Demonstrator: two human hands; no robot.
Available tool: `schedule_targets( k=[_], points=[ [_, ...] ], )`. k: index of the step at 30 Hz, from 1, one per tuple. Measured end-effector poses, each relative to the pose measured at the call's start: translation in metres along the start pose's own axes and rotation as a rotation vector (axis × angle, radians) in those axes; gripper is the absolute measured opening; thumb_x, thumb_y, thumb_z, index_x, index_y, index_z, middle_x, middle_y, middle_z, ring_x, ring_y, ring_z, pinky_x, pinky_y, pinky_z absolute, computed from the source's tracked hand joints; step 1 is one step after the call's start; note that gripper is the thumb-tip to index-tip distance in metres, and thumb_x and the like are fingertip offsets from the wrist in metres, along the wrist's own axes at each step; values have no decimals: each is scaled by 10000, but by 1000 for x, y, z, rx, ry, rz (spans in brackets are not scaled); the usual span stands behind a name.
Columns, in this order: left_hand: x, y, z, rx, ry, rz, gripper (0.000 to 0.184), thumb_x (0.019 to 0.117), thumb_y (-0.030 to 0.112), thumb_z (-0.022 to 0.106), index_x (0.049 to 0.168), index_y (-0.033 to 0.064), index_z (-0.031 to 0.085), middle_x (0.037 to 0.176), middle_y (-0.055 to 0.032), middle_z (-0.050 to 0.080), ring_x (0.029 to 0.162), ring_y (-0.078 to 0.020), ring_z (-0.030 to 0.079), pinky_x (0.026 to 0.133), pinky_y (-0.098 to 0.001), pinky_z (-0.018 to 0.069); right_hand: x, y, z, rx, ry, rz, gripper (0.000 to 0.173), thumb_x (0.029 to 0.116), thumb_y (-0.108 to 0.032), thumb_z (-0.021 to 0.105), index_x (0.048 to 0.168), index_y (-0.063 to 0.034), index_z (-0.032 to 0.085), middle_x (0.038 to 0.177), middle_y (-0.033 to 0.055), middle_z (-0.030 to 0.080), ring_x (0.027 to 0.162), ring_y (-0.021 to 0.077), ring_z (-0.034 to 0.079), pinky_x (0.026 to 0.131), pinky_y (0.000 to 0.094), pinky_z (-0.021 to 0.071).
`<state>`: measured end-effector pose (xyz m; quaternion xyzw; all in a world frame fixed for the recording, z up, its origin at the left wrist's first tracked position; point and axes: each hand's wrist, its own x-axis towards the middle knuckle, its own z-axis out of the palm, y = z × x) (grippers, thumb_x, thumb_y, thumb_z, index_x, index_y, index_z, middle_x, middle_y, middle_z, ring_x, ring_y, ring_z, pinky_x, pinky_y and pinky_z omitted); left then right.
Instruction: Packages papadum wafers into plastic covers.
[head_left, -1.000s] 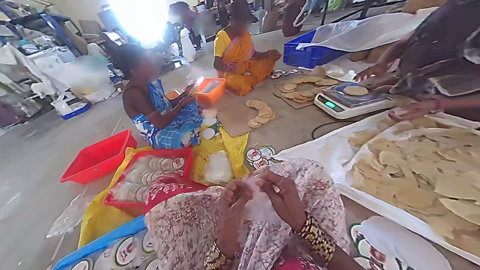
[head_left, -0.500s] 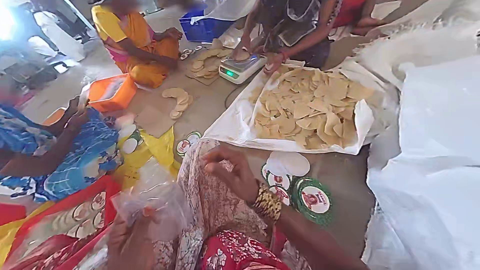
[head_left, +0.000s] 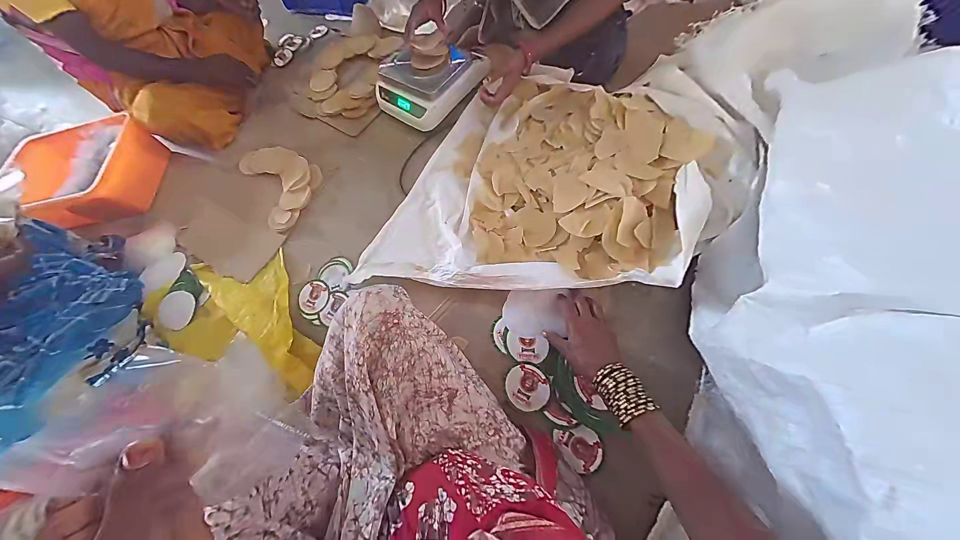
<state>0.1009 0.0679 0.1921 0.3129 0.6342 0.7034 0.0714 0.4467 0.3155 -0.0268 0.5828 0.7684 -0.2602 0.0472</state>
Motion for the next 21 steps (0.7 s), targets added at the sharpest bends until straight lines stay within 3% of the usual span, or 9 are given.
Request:
schedule_targets(
  k=[5, 7, 9, 11, 14, 15, 17, 19, 21],
  points=[
    [24, -23, 4, -81, -38, -78, 235, 1043, 2, 405, 1068, 151, 585, 859, 89, 736, 785, -65, 721, 786, -254, 619, 10, 4, -4, -9, 62, 7, 418, 989, -112, 595, 1373, 54, 584, 1468, 294, 508, 1380, 487, 463, 1075, 599, 427],
    [29, -34, 5, -118, -47, -84, 261, 1037, 6, 424, 1050, 163, 633, 858, 74, 752, 773, -74, 727, 772, -265, 625, 11, 8, -5, 81, 95, 56, 564, 976, -212, 668, 1444, 60, 506, 1467, 320, 487, 1375, 503, 455, 1075, 621, 420],
    [32, -40, 6, -125, -47, -101, 270, 1035, -1, 424, 1034, 164, 637, 851, 71, 753, 759, -72, 727, 759, -262, 628, 9, 7, 1, 158, 145, 121, 782, 904, -319, 783, 1486, 66, 430, 1507, 352, 412, 1379, 537, 426, 1051, 639, 435],
    [34, -44, 5, -142, -52, -129, 272, 1032, 0, 437, 1025, 162, 655, 847, 63, 757, 753, -78, 730, 750, -266, 630, 9, 2, 6, 232, 183, 178, 897, 852, -282, 840, 1519, 89, 367, 1554, 368, 341, 1400, 547, 400, 1097, 623, 413],
    [32, -47, 1, -151, -23, -145, 270, 1027, -17, 443, 1012, 152, 653, 837, 58, 760, 734, -78, 732, 742, -256, 632, 16, -11, 4, 297, 137, 287, 931, 840, -175, 834, 1557, 62, 289, 1447, 340, 473, 1241, 472, 572, 1036, 577, 475],
    [32, -47, -2, -144, -18, -143, 273, 1025, -18, 439, 1009, 154, 651, 833, 63, 756, 731, -75, 729, 741, -252, 631, 18, -14, 3, 313, 111, 308, 895, 849, -163, 823, 1544, 54, 304, 1354, 317, 558, 1167, 451, 615, 1014, 585, 479],
    [32, -50, -13, -146, -13, -136, 282, 1027, -12, 438, 994, 154, 663, 823, 63, 751, 719, -79, 723, 730, -256, 629, 22, -17, 0, 306, 79, 313, 672, 893, -175, 784, 1434, 62, 463, 1248, 290, 635, 1130, 437, 636, 1012, 609, 462],
    [34, -52, -28, -137, 4, -128, 276, 1026, -6, 442, 988, 159, 661, 812, 65, 749, 704, -81, 721, 718, -260, 632, 23, -22, -2, 260, 62, 304, 429, 942, -205, 732, 1268, 53, 625, 1208, 283, 661, 1165, 443, 622, 1028, 626, 436],
    [38, -57, -48, -123, 35, -123, 262, 1022, -13, 444, 1004, 154, 645, 817, 75, 749, 711, -71, 721, 722, -255, 632, 18, -25, 1, 346, 123, 244, 358, 902, -157, 759, 1164, 72, 676, 1174, 295, 661, 1144, 450, 615, 1018, 630, 441]
  ],
)
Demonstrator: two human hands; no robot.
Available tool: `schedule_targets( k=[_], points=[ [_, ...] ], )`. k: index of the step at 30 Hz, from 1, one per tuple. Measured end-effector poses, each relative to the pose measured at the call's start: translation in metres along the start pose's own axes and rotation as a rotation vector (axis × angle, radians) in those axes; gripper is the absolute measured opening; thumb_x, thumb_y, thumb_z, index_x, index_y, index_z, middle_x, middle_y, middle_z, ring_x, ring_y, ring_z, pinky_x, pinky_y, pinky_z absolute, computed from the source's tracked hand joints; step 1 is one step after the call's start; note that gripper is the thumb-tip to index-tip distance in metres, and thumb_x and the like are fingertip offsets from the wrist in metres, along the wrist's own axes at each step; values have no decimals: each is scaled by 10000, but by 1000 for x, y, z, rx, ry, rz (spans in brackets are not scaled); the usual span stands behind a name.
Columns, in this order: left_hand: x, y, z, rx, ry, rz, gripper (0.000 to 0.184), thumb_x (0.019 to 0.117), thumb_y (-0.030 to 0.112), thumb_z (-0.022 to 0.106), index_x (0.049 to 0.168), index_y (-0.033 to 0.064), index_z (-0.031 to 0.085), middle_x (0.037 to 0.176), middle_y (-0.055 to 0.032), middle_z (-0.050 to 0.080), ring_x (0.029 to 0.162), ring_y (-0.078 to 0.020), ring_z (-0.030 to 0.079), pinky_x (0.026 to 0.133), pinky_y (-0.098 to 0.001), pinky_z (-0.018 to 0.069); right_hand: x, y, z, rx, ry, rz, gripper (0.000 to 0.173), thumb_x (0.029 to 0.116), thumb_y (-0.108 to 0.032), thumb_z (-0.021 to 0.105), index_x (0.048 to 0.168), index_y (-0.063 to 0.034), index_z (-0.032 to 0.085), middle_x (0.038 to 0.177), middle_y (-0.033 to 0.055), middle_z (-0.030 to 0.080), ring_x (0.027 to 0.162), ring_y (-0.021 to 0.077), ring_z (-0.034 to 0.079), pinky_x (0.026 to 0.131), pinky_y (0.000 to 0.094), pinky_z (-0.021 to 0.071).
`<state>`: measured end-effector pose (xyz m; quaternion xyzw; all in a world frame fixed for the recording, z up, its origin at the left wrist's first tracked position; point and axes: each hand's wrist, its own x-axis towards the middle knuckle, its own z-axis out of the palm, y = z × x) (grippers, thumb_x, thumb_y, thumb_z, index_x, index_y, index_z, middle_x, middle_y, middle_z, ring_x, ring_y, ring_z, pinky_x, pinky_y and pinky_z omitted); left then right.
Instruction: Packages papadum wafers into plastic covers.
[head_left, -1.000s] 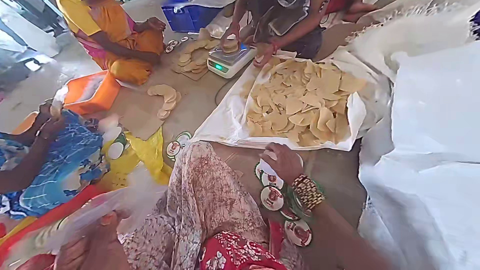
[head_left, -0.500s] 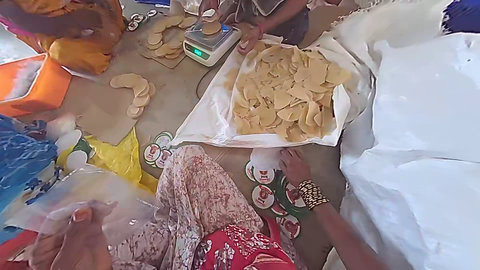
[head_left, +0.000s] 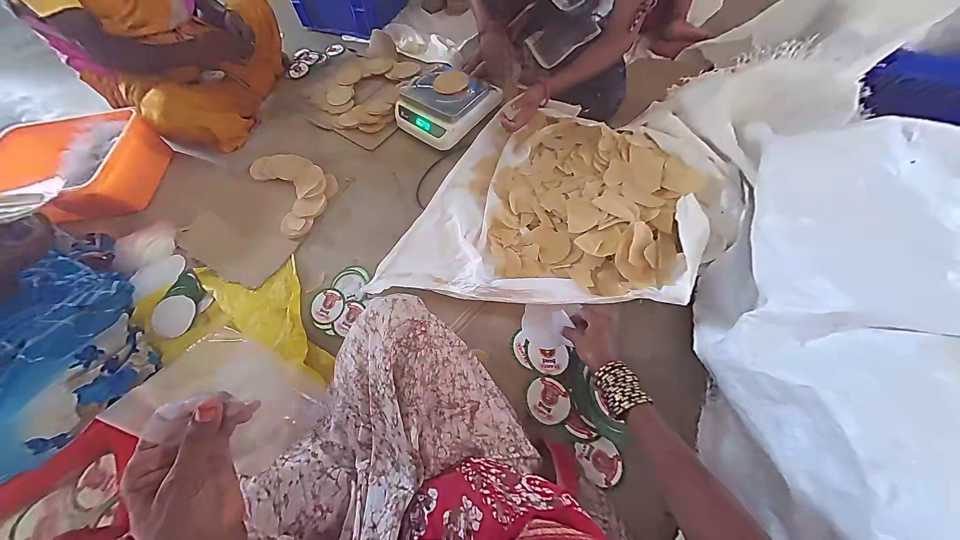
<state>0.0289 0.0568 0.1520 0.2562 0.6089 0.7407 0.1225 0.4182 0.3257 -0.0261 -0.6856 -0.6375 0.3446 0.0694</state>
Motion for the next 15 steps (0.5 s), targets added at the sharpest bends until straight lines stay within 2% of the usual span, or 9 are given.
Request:
schedule_targets(
  k=[1, 3, 4, 5, 6, 8, 10, 13, 15],
  points=[
    [3, -1, -9, 5, 21, -2, 257, 1024, -23, 435, 1010, 145, 628, 818, 79, 747, 716, -67, 722, 725, -252, 633, -6, -3, 1, 123, 23, -23, 334, 871, -119, 783, 1125, 72, 682, 1111, 264, 674, 1059, 393, 644, 959, 581, 488],
    [8, -7, -29, 12, 53, -8, 253, 1022, -26, 439, 1009, 145, 626, 820, 90, 745, 726, -59, 722, 737, -246, 630, -25, -18, 3, 526, 26, -43, 255, 813, -8, 772, 1032, 27, 644, 914, 99, 675, 803, 155, 660, 731, 334, 566],
    [10, -12, -38, 19, 75, -19, 246, 1022, -21, 446, 999, 146, 625, 810, 94, 738, 722, -56, 717, 738, -243, 627, -36, -30, 4, 771, -32, -40, 227, 805, 25, 726, 998, -15, 615, 864, 48, 685, 731, 100, 667, 633, 266, 567],
    [12, -18, -46, 40, 107, -36, 238, 1022, -17, 445, 989, 148, 613, 792, 106, 725, 710, -46, 708, 731, -233, 623, -48, -42, 2, 983, -148, -49, 280, 799, 1, 680, 1066, -41, 604, 898, 42, 714, 726, 101, 692, 601, 261, 581],
    [14, -27, -53, 59, 148, -60, 229, 1024, -10, 452, 978, 150, 609, 774, 118, 720, 698, -36, 705, 721, -224, 621, -58, -53, 1, 1144, -301, -80, 393, 782, -84, 692, 1158, -77, 581, 959, 53, 729, 726, 119, 707, 584, 269, 594],
    [14, -46, -65, 76, 213, -116, 202, 1026, 5, 471, 967, 146, 603, 760, 130, 704, 691, -25, 697, 707, -219, 618, -65, -68, 4, 1353, -636, -255, 596, 809, -283, 822, 1339, -175, 572, 1146, 67, 724, 806, 138, 711, 644, 271, 591],
    [10, -61, -74, 73, 250, -172, 198, 1026, 7, 486, 952, 138, 614, 759, 128, 703, 694, -24, 695, 704, -218, 615, -66, -90, 9, 1441, -857, -396, 621, 863, -296, 778, 1445, -219, 576, 1223, 63, 705, 903, 138, 703, 717, 270, 586],
    [3, -76, -86, 37, 292, -196, 188, 1004, 11, 526, 927, 138, 643, 760, 123, 718, 683, -19, 696, 689, -212, 610, -71, -130, 16, 1459, -893, -401, 502, 841, -213, 787, 1330, -215, 676, 975, -12, 729, 752, 66, 666, 635, 211, 553],
    [-1, -78, -93, 10, 322, -205, 180, 991, 16, 543, 918, 146, 645, 764, 119, 721, 688, -26, 701, 690, -217, 613, -73, -151, 21, 1556, -1011, -397, 489, 849, -175, 778, 1326, -155, 676, 925, -29, 711, 723, 30, 654, 630, 149, 536]
  ],
)
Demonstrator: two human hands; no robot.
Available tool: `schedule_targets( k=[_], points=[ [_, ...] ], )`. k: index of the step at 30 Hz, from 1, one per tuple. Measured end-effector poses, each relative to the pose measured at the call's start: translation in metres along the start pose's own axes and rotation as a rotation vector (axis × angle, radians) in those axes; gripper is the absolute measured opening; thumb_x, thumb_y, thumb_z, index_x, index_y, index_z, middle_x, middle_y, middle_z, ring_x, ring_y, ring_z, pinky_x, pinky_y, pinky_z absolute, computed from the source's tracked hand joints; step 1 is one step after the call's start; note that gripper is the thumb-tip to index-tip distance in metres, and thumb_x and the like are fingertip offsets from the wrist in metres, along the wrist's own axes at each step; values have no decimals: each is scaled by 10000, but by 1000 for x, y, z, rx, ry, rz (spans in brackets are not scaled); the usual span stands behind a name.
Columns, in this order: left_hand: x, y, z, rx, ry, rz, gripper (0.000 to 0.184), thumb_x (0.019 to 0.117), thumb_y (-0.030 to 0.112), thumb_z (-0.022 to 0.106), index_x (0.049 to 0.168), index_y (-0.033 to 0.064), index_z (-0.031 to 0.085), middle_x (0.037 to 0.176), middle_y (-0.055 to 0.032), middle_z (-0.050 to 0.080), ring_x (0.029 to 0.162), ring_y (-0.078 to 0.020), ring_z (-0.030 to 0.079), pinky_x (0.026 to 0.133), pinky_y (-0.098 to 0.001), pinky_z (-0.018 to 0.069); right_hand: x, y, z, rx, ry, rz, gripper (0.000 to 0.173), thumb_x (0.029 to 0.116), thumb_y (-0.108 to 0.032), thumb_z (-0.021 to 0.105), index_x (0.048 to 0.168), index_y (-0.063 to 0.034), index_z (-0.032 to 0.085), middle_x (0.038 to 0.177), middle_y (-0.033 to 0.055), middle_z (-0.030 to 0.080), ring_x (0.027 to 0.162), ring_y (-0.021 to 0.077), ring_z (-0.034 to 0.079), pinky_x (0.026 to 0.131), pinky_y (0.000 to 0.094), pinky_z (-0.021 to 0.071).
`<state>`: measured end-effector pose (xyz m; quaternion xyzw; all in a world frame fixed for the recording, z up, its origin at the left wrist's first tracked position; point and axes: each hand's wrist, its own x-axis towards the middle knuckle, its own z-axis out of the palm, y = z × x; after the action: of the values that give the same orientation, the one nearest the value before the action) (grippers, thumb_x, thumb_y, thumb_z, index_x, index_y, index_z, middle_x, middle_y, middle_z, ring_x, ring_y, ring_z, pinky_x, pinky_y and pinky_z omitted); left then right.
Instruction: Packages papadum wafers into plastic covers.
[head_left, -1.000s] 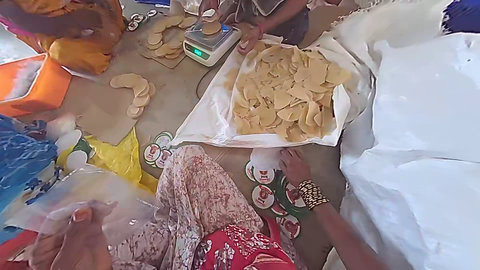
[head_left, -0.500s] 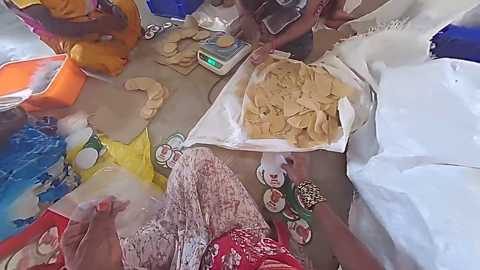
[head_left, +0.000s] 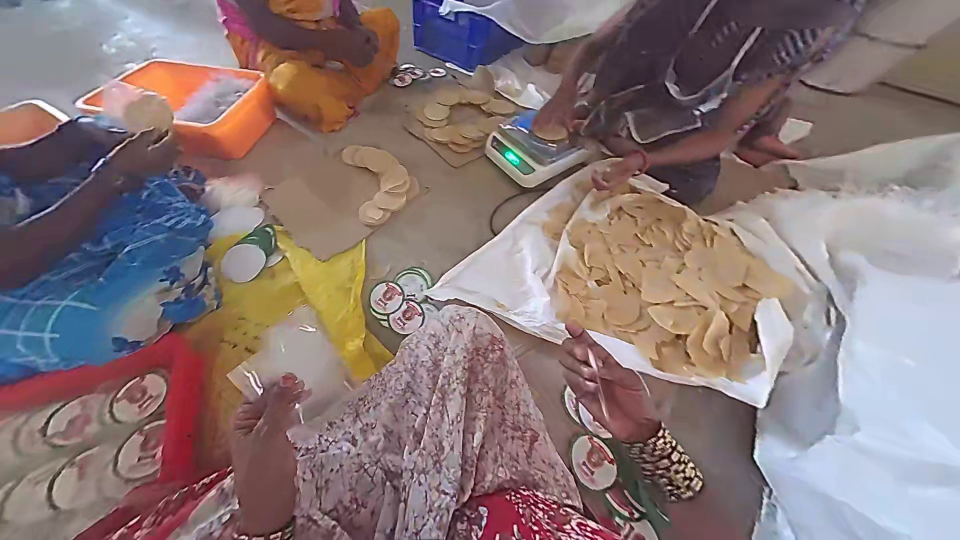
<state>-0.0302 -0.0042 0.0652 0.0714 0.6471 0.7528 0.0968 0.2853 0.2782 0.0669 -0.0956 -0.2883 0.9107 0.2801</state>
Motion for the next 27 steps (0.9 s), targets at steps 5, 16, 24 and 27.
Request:
schedule_targets(
  k=[5, 16, 24, 27],
  points=[
    [1, -2, -14, -54, 30, -20, 183, 985, 24, 554, 927, 149, 674, 773, 103, 724, 708, -33, 700, 711, -226, 614, 33, 12, 25, 492, -166, 106, 445, 930, -147, 673, 1335, 7, 570, 931, 36, 669, 645, 56, 642, 574, 144, 533],
    [7, -5, -14, -148, 147, -166, 143, 974, -45, 545, 987, 62, 640, 785, 47, 726, 701, -62, 706, 688, -228, 609, 108, 47, 73, -451, 485, 265, 258, 1071, -23, 403, 1069, -58, 658, 794, -1, 724, 611, 23, 667, 535, 157, 551],
    [17, -11, -9, -164, 140, -271, 197, 962, -77, 527, 919, 62, 660, 778, 29, 729, 699, -66, 703, 704, -238, 608, 281, 94, 54, -1259, 576, -19, 259, 1055, -178, 559, 1107, 71, 606, 948, 138, 626, 825, 174, 607, 756, 371, 517],
    [20, -20, -13, -171, 63, -282, 241, 975, -85, 497, 929, 82, 665, 800, 45, 741, 730, -58, 715, 735, -244, 611, 353, 100, 58, -1520, 547, -239, 375, 1073, -181, 502, 1276, 127, 570, 1148, 308, 669, 1097, 386, 650, 988, 523, 477]
  ],
)
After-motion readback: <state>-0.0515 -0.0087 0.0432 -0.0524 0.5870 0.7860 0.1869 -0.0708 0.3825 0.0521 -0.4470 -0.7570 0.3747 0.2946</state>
